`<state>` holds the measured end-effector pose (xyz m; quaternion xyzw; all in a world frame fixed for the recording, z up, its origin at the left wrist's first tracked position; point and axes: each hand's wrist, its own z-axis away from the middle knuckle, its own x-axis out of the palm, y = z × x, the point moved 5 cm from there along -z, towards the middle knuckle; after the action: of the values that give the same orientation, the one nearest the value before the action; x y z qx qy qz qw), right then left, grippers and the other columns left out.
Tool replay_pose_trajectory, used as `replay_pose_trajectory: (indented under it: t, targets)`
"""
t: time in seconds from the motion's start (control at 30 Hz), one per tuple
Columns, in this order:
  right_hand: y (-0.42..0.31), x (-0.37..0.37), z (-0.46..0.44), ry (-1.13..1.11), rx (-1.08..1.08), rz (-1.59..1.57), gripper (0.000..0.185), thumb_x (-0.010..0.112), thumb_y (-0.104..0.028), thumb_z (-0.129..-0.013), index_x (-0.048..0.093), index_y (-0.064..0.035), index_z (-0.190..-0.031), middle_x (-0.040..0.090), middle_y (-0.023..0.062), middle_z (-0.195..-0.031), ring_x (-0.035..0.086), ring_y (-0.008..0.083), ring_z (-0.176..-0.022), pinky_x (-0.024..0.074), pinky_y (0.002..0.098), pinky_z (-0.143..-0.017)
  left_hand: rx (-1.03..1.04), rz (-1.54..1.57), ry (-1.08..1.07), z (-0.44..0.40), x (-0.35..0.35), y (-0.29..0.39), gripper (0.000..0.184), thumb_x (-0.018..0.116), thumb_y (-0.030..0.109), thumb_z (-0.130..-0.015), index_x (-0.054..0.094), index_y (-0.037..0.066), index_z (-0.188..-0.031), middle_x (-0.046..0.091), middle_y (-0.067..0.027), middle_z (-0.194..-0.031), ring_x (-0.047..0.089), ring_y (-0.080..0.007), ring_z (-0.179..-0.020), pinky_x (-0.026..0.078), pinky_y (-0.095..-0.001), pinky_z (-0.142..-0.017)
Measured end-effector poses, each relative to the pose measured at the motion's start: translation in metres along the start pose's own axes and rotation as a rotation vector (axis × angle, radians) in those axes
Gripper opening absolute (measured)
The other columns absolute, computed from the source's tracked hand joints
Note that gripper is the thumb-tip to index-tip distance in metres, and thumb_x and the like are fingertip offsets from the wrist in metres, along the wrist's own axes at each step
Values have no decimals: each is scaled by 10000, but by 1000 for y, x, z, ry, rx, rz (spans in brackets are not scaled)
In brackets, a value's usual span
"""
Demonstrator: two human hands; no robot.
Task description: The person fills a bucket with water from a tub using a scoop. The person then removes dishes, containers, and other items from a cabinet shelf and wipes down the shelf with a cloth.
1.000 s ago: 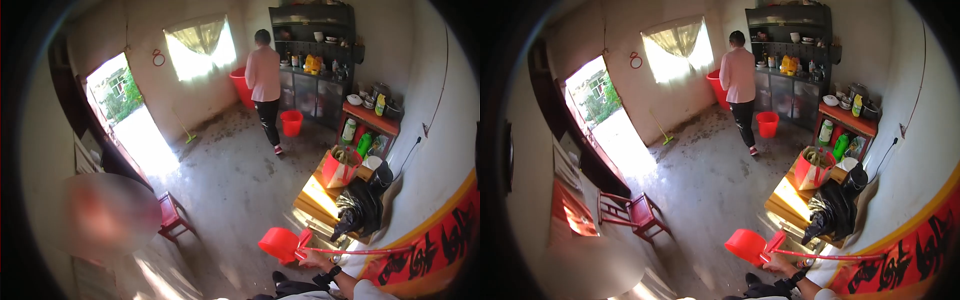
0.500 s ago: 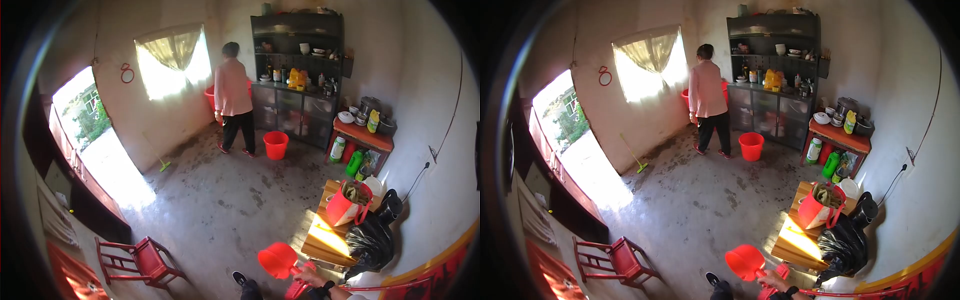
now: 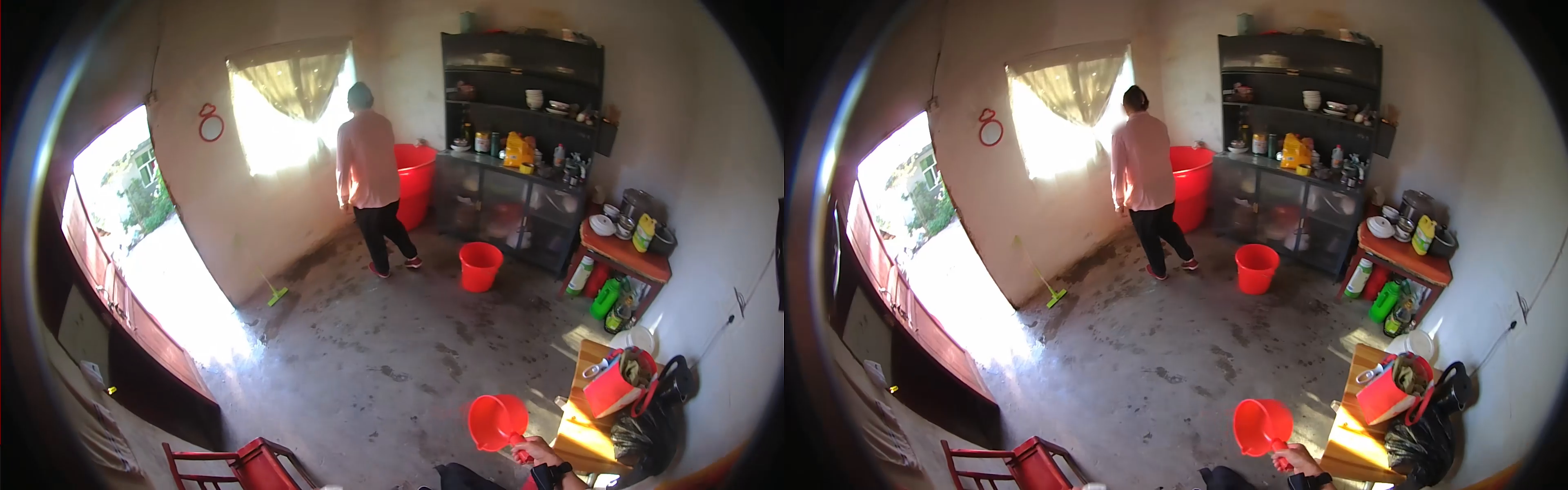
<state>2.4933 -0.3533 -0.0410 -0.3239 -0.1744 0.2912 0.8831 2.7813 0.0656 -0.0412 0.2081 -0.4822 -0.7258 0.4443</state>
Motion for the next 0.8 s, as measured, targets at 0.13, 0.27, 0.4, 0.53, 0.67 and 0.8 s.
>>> replay_pose_trajectory:
  t: [0.13, 0.27, 0.4, 0.53, 0.67, 0.8]
  targets:
    - [-27, -8, -44, 84, -50, -146, 74, 580, 10, -668, 519, 9, -710, 522, 78, -544, 515, 154, -430, 440, 259, -391, 41, 61, -88, -73, 44, 51, 306, 571, 164, -768, 536, -25, -1006, 602, -105, -834, 575, -172, -706, 460, -264, -626]
    - [-63, -6, -83, 128, -76, -205, 43, 558, -18, -674, 529, 5, -697, 515, 83, -543, 508, 169, -430, 430, 265, -394, 6, 98, -64, -96, 70, 97, 328, 578, 182, -767, 532, -37, -1007, 600, -120, -843, 581, -192, -722, 457, -279, -651]
    - [-103, -6, -136, 152, -45, -177, 68, 550, -76, -713, 533, -12, -697, 518, 78, -551, 504, 157, -443, 404, 245, -402, -171, 215, 18, -138, 0, -4, 337, 579, 176, -750, 536, -19, -1022, 605, -125, -857, 586, -220, -748, 463, -299, -658]
    - [-136, -3, -188, -5, -150, -208, 138, 528, -149, -773, 531, -20, -723, 505, 48, -556, 490, 128, -439, 382, 218, -392, -719, 182, 286, -84, 10, 16, 366, 586, 191, -740, 535, 42, -1070, 595, -80, -928, 566, -202, -832, 464, -301, -673]
    - [-215, 23, -196, -13, -227, -115, 163, 518, -184, -802, 521, -33, -742, 483, 13, -567, 462, 91, -425, 360, 193, -377, -676, 304, 319, -81, 36, 23, 366, 585, 197, -741, 536, 49, -1072, 594, -75, -935, 563, -199, -839, 461, -297, -682]
    - [-249, 40, -252, -21, -81, -178, 167, 559, -188, -775, 525, -25, -761, 494, 13, -579, 476, 81, -438, 366, 188, -376, -676, 372, 355, -111, 56, 37, 366, 585, 203, -742, 537, 55, -1074, 592, -71, -943, 561, -196, -846, 459, -293, -690]
